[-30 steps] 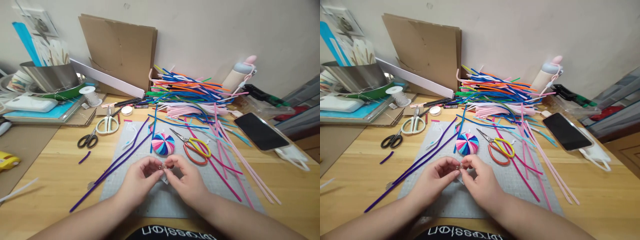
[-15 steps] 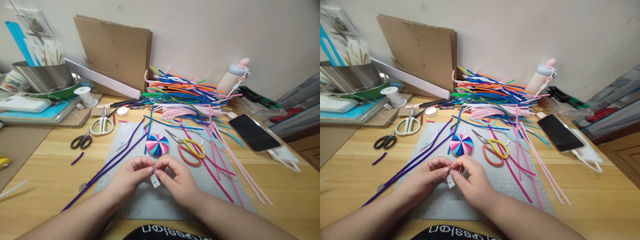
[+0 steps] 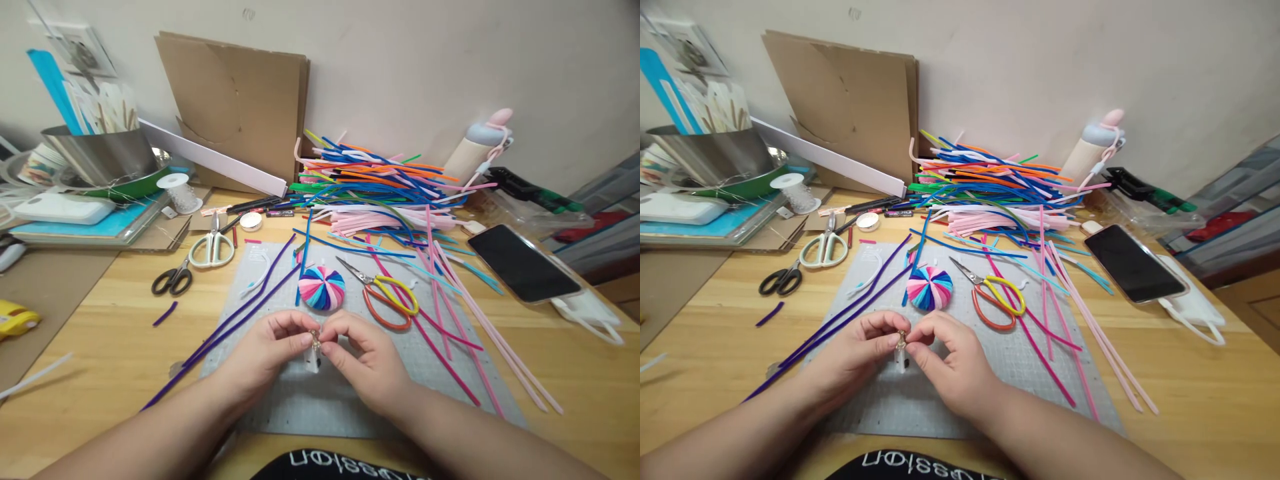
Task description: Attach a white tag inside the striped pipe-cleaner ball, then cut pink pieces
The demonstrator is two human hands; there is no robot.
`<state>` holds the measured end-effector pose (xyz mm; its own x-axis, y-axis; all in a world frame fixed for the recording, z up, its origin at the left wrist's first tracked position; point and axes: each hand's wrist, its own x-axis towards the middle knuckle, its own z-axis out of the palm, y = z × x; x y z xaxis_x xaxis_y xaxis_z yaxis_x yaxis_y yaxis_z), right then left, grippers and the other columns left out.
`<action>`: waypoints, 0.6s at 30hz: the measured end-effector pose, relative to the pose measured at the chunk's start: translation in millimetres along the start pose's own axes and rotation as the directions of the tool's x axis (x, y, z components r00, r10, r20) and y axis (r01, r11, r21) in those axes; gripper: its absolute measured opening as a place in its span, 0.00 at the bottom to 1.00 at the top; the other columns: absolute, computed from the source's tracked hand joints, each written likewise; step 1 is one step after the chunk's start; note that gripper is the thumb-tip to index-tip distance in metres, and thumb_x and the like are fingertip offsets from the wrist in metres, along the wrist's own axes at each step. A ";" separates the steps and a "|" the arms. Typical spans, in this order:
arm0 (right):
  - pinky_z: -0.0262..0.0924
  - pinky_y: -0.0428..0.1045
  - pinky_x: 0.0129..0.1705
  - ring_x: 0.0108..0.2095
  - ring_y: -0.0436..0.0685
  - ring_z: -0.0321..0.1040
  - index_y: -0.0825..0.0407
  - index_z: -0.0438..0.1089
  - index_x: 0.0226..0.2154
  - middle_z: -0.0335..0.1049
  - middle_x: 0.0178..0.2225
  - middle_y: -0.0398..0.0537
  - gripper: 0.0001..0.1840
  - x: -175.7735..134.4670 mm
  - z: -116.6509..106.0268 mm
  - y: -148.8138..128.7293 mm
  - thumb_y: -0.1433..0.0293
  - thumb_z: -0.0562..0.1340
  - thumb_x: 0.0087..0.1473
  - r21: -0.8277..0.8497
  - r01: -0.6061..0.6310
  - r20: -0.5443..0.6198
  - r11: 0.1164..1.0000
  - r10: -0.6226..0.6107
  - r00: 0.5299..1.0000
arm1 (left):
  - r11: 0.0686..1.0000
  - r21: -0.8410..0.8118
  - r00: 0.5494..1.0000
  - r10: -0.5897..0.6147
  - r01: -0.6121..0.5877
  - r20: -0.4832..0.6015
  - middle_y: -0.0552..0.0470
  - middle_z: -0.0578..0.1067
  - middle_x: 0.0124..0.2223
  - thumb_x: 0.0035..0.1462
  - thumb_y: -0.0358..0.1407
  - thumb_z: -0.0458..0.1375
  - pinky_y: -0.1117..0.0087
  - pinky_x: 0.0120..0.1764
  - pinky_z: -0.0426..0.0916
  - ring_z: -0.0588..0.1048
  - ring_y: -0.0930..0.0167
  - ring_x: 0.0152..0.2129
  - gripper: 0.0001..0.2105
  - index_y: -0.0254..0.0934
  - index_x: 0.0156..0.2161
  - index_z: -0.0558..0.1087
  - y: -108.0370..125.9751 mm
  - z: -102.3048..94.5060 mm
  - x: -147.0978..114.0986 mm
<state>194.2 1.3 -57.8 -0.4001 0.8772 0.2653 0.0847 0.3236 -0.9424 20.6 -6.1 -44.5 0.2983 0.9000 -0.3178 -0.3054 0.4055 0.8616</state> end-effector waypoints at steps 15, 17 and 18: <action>0.58 0.47 0.32 0.29 0.50 0.60 0.51 0.63 0.28 0.62 0.27 0.41 0.03 0.7 -0.4 -2.6 0.71 0.60 0.51 0.322 -0.308 0.138 0.895 0.277 0.951 | 0.995 0.096 0.999 0.002 -0.005 0.034 0.53 0.77 0.30 0.46 0.32 0.65 0.71 0.36 0.65 0.72 0.74 0.27 0.05 0.35 0.31 0.76 0.2 -1.6 1.0; 0.58 0.47 0.31 0.27 0.49 0.60 0.51 0.62 0.27 0.62 0.26 0.41 0.04 1.9 -0.7 -2.1 0.70 0.60 0.50 0.374 -0.354 0.173 0.857 0.311 0.935 | 0.994 0.111 1.000 -0.012 0.009 0.024 0.53 0.77 0.29 0.45 0.32 0.65 0.72 0.35 0.65 0.72 0.74 0.27 0.05 0.35 0.30 0.76 1.7 -1.2 1.0; 0.58 0.47 0.30 0.27 0.49 0.60 0.51 0.62 0.28 0.61 0.26 0.40 0.04 2.3 -1.0 -1.9 0.70 0.60 0.50 0.370 -0.356 0.172 0.858 0.313 0.934 | 0.993 0.114 1.000 -0.014 0.012 0.017 0.53 0.78 0.29 0.45 0.32 0.65 0.72 0.35 0.65 0.73 0.74 0.27 0.05 0.35 0.30 0.76 2.4 -1.1 0.9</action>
<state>194.0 3.1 -55.2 -0.5045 0.8595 -0.0823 -0.1222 -0.1655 -0.9786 19.2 -4.1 -43.2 0.3182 0.8912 -0.3233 -0.1968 0.3957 0.8970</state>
